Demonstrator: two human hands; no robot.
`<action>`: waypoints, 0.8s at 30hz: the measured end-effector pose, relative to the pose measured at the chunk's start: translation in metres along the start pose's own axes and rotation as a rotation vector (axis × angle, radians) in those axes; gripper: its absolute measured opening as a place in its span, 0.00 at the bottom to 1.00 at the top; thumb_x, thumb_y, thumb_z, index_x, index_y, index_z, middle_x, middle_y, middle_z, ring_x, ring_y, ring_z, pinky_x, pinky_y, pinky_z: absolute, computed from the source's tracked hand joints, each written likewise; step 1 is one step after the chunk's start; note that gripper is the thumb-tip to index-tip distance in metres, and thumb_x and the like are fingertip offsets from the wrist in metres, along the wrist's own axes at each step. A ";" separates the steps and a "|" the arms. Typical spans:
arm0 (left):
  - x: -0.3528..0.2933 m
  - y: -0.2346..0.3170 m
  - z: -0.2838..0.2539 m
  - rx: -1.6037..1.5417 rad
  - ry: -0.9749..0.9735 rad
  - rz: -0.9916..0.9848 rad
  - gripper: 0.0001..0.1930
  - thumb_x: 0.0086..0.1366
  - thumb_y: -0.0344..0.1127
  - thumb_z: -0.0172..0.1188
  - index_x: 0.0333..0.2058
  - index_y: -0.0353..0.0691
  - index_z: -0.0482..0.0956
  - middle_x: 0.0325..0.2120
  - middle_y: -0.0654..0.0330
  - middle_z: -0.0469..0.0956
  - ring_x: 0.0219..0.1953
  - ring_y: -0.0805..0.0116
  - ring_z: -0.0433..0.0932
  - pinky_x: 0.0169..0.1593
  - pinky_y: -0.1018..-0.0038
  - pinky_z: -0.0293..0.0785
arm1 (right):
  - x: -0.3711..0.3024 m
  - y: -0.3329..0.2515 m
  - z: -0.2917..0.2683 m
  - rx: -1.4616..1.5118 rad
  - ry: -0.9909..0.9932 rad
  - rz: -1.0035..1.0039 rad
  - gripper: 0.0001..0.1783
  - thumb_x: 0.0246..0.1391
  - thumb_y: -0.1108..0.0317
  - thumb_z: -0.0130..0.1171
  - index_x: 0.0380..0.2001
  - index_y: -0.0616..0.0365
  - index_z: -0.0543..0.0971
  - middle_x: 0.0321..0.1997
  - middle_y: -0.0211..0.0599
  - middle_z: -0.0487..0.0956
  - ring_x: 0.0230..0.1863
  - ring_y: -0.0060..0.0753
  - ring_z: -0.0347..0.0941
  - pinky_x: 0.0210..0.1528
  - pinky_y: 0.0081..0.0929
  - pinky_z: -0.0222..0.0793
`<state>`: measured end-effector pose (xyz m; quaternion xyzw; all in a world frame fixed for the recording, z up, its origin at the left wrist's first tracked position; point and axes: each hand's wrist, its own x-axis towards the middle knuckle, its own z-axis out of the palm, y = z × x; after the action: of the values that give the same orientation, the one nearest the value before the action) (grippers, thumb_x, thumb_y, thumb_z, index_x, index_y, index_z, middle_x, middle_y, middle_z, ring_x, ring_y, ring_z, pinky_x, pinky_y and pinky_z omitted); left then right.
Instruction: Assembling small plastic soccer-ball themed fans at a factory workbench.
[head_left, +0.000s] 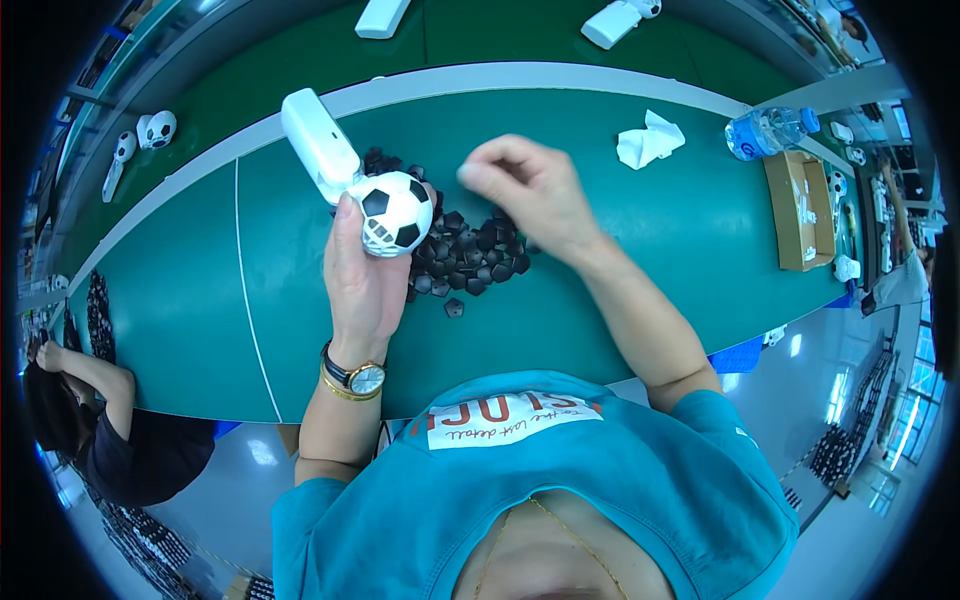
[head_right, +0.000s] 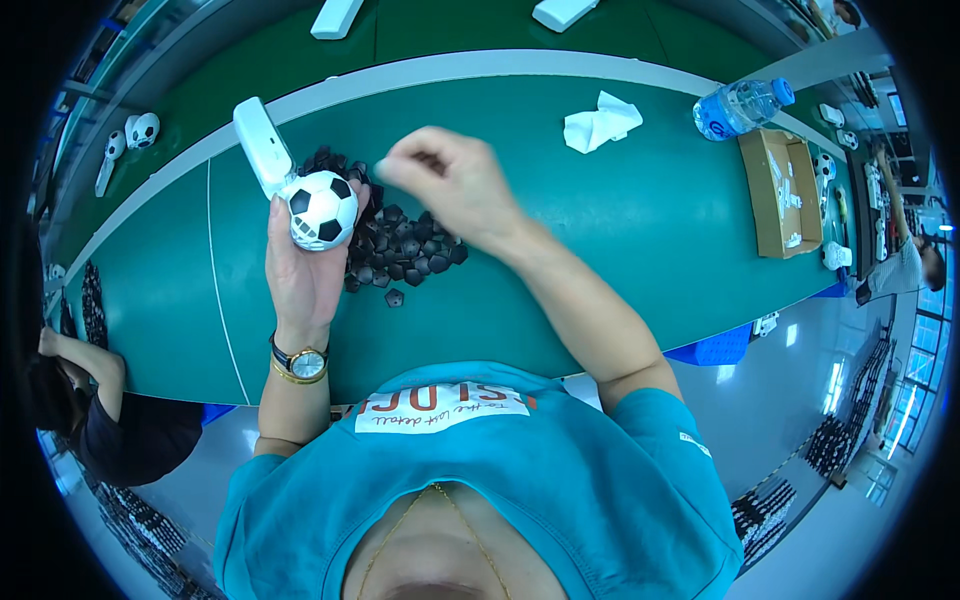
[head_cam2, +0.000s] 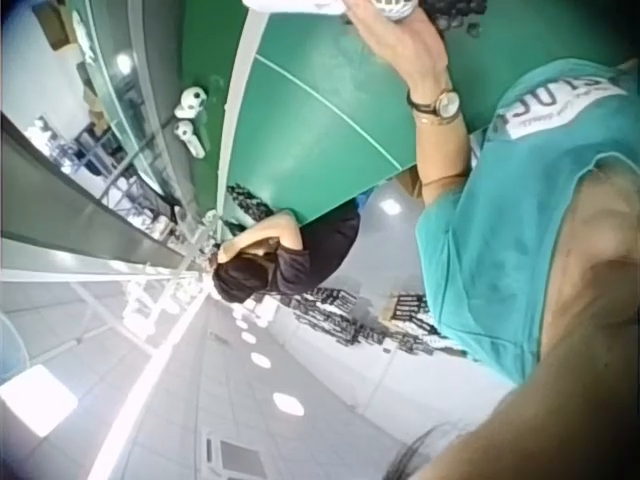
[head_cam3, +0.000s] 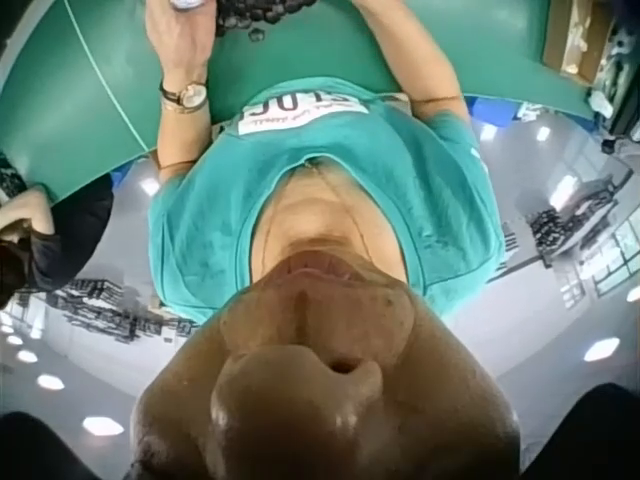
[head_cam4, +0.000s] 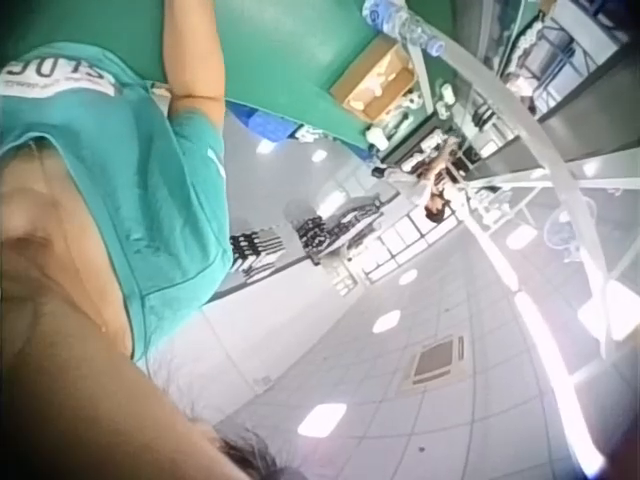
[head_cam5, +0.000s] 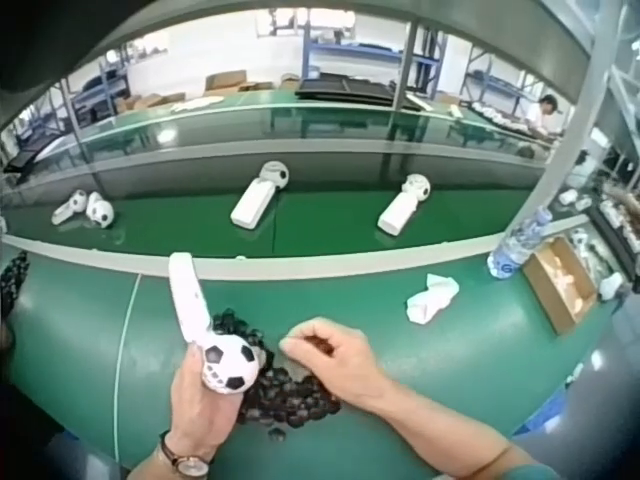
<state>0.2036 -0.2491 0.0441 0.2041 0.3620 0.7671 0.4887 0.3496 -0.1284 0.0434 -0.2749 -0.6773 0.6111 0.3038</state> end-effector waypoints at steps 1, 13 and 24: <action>0.001 0.001 0.000 0.007 -0.026 -0.014 0.23 0.72 0.49 0.40 0.53 0.35 0.64 0.47 0.53 0.73 0.50 0.60 0.74 0.57 0.61 0.69 | 0.002 0.003 -0.012 -0.120 0.096 -0.052 0.05 0.54 0.70 0.62 0.31 0.59 0.78 0.28 0.25 0.75 0.30 0.13 0.69 0.33 0.15 0.67; 0.005 -0.001 -0.016 -0.017 0.002 -0.015 0.22 0.72 0.48 0.40 0.52 0.35 0.65 0.47 0.52 0.73 0.50 0.56 0.75 0.57 0.56 0.70 | 0.013 -0.012 -0.037 -0.944 -0.161 -0.093 0.06 0.47 0.70 0.62 0.27 0.60 0.76 0.29 0.40 0.75 0.30 0.43 0.73 0.33 0.37 0.67; 0.002 0.013 -0.014 -0.040 -0.018 0.006 0.21 0.73 0.46 0.41 0.55 0.37 0.61 0.47 0.55 0.72 0.48 0.69 0.75 0.52 0.69 0.73 | 0.022 -0.016 -0.033 -0.714 -0.269 0.031 0.06 0.49 0.72 0.60 0.27 0.63 0.75 0.24 0.36 0.76 0.24 0.28 0.71 0.27 0.28 0.67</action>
<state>0.1857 -0.2556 0.0447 0.2021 0.3419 0.7736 0.4937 0.3600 -0.0915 0.0632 -0.2909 -0.8771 0.3720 0.0879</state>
